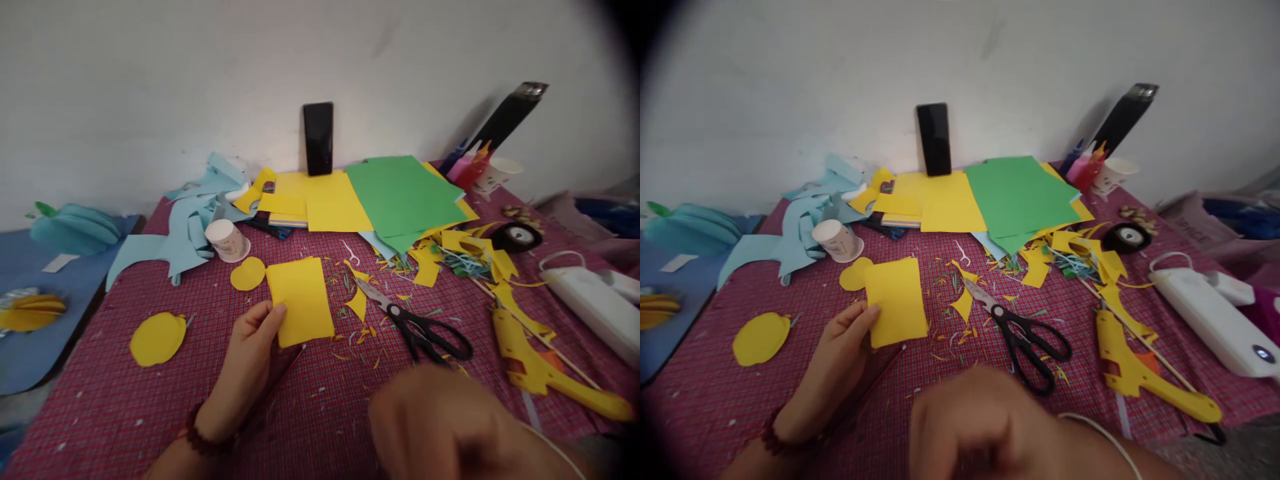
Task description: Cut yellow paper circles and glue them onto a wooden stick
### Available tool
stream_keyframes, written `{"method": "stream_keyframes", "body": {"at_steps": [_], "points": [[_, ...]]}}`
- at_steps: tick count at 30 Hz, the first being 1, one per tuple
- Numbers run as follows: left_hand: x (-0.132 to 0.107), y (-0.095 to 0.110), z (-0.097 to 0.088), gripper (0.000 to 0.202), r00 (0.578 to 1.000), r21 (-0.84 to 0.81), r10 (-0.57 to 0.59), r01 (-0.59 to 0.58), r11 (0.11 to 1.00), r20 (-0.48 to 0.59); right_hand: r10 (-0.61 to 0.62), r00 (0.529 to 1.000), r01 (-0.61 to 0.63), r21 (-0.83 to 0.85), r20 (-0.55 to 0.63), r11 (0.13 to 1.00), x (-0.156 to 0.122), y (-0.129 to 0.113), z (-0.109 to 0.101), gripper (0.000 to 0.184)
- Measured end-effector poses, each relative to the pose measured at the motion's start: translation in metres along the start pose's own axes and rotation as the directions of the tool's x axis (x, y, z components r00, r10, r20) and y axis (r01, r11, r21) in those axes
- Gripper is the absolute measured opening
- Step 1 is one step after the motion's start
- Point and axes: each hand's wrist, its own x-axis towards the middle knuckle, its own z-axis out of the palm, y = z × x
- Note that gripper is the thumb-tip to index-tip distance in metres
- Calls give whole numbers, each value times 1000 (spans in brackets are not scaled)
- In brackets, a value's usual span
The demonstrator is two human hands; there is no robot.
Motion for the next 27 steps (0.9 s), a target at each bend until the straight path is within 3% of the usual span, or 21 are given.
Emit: {"method": "stream_keyframes", "body": {"at_steps": [1,3,5,10,14,20,23,27], "points": [[-1,-1,-1,20,1000,12,19,-19,1000,9,5,989,-7,-11,-145,1000,6,3,-5,29],[-5,-3,-2,20,998,60,63,-65,996,26,-11,899,-30,-87,-438,996,22,13,-16,27],[-10,-4,-2,20,993,119,106,-111,987,48,-26,844,-82,-177,-535,981,37,26,-25,29],[-18,-1,3,26,981,226,145,-171,959,128,51,874,-151,-169,-483,974,54,51,-29,21],[-20,5,7,18,973,174,156,-186,967,170,77,884,-152,-127,-462,980,53,53,-24,15],[-13,3,6,17,988,125,118,-129,984,98,168,903,-181,4,-397,983,50,59,-25,18],[-9,-1,3,18,992,145,102,-112,983,75,163,878,-192,-18,-451,981,51,65,-29,19],[-7,-5,0,18,991,126,101,-111,986,88,122,809,-201,-76,-574,977,51,68,-34,21]]}}
